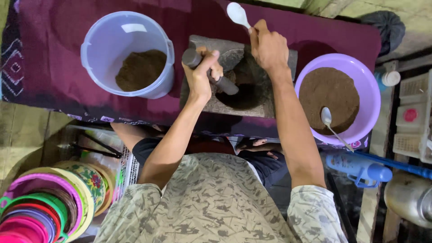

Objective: Processing and transferring brown powder between containers using a mortar, pestle, and spoons

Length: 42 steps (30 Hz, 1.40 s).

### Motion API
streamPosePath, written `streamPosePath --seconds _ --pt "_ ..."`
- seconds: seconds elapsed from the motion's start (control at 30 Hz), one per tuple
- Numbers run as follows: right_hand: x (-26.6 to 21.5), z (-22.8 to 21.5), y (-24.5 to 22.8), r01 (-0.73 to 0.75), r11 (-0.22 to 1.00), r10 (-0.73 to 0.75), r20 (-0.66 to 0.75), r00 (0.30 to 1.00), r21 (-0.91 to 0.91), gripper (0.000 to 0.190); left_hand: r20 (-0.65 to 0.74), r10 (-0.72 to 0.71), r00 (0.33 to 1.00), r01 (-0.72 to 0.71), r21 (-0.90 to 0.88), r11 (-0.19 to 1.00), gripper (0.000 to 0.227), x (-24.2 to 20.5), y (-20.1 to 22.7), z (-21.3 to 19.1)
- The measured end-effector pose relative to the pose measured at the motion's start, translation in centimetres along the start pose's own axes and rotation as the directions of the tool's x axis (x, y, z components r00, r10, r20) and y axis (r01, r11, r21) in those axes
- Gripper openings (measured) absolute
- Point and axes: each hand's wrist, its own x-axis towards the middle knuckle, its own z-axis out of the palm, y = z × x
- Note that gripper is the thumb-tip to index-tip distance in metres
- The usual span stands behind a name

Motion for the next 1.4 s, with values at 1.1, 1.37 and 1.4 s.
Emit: streamPosePath --seconds 1.1,1.37,1.4 --pt "-1.1 -0.3 -9.8 0.273 0.96 -0.248 -0.263 0.932 0.063 0.014 -0.056 0.508 0.859 0.069 0.998 -0.008 0.054 0.5 10.0 -13.1" --pt "0.4 -1.7 -14.7 0.397 0.854 -0.357 -0.177 0.917 0.336 0.013 -0.19 0.615 0.765 0.057 0.972 0.228 0.076 0.3 8.4 -17.4" --pt "0.8 -1.5 -14.7 0.382 0.845 -0.351 -0.152 0.924 0.374 0.013 -0.252 0.614 0.748 -0.006 0.923 0.385 0.087 0.1 8.3 -17.5"
